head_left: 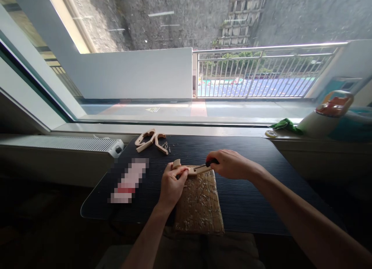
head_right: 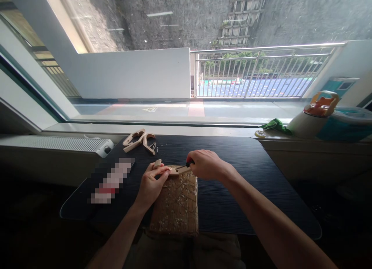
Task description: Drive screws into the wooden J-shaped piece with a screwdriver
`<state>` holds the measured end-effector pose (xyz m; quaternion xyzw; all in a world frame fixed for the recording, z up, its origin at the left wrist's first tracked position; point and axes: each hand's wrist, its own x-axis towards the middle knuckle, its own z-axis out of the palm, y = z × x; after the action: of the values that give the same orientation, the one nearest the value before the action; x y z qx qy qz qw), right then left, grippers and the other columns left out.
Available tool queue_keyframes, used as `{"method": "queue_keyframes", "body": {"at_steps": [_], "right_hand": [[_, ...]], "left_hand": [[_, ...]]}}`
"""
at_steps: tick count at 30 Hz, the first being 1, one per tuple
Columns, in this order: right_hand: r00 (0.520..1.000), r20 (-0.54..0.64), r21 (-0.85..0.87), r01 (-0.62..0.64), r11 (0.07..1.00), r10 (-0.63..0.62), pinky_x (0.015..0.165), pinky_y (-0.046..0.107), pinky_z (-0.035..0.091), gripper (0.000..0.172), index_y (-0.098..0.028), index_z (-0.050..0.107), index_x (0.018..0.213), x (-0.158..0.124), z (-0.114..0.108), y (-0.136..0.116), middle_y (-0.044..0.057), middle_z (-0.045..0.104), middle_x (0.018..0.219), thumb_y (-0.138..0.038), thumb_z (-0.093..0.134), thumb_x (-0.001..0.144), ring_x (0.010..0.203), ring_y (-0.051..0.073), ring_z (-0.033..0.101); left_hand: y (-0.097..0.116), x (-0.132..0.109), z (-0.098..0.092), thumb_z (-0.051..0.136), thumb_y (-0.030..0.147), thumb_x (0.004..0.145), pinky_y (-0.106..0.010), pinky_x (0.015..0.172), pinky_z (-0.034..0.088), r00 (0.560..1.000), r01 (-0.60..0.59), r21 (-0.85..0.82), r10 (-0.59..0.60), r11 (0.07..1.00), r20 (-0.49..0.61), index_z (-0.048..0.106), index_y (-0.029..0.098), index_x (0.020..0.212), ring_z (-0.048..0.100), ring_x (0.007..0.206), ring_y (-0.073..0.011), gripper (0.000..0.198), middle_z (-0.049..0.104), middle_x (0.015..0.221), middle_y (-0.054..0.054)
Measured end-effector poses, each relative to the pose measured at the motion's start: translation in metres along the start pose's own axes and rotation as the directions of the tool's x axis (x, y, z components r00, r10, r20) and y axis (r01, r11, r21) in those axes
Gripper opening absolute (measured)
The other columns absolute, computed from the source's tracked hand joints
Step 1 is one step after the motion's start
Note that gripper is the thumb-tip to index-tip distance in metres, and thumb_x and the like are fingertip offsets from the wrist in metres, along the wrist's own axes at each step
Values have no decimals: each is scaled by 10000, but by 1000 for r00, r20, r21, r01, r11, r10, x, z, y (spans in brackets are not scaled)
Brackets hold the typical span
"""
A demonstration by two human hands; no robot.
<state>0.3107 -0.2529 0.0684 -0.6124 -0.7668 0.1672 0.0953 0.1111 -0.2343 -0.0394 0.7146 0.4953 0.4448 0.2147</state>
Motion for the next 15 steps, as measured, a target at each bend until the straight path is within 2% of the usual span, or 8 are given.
{"method": "queue_keyframes", "body": {"at_steps": [3,5,8,10,13,15], "right_hand": [[997,-65,338,-18,941,42,647,263,419,329,-160,585,1081,8,6,-6,73,661,913,-243,426,805,776,154,584],[999,-19,533,-31,845,48,632,240,431,390,-125,505,1186,15,19,-10,88,653,954,-222,369,834,766,131,594],[992,-6,465,-110,879,127,617,254,417,385,-118,543,1136,21,46,-19,54,661,774,-276,446,798,676,142,591],[986,-56,407,-124,905,160,691,284,396,381,-152,594,1055,24,60,-24,49,658,788,-387,510,767,747,172,587],[982,-103,325,-117,938,158,711,297,350,263,-192,646,770,26,70,-26,25,643,710,-425,528,746,750,184,569],[983,-113,286,-107,952,145,673,287,328,261,-192,620,645,28,70,-25,15,617,630,-419,532,738,684,168,551]], "left_hand": [[-2,0,1,573,256,776,-285,849,482,1000,15,-6,-15,1000,-8,720,201,821,593,878,-159,163,572,887,-31],[-2,0,0,568,254,782,-282,845,482,1000,8,-12,-8,1000,-3,719,203,814,592,879,-158,162,573,889,-31],[-2,1,-1,563,282,794,-281,817,489,1000,-9,-3,9,1000,21,717,200,838,594,860,-159,180,573,882,-35],[-2,2,-2,569,297,793,-282,800,492,999,-22,8,22,1000,31,713,203,871,595,847,-160,188,576,880,-35],[-3,3,-2,578,313,789,-285,801,493,999,-36,12,36,999,32,711,210,876,596,843,-162,189,576,872,-33],[-4,3,-2,578,326,789,-293,815,491,999,-33,16,33,999,36,711,210,868,595,840,-163,193,573,870,-33]]}}
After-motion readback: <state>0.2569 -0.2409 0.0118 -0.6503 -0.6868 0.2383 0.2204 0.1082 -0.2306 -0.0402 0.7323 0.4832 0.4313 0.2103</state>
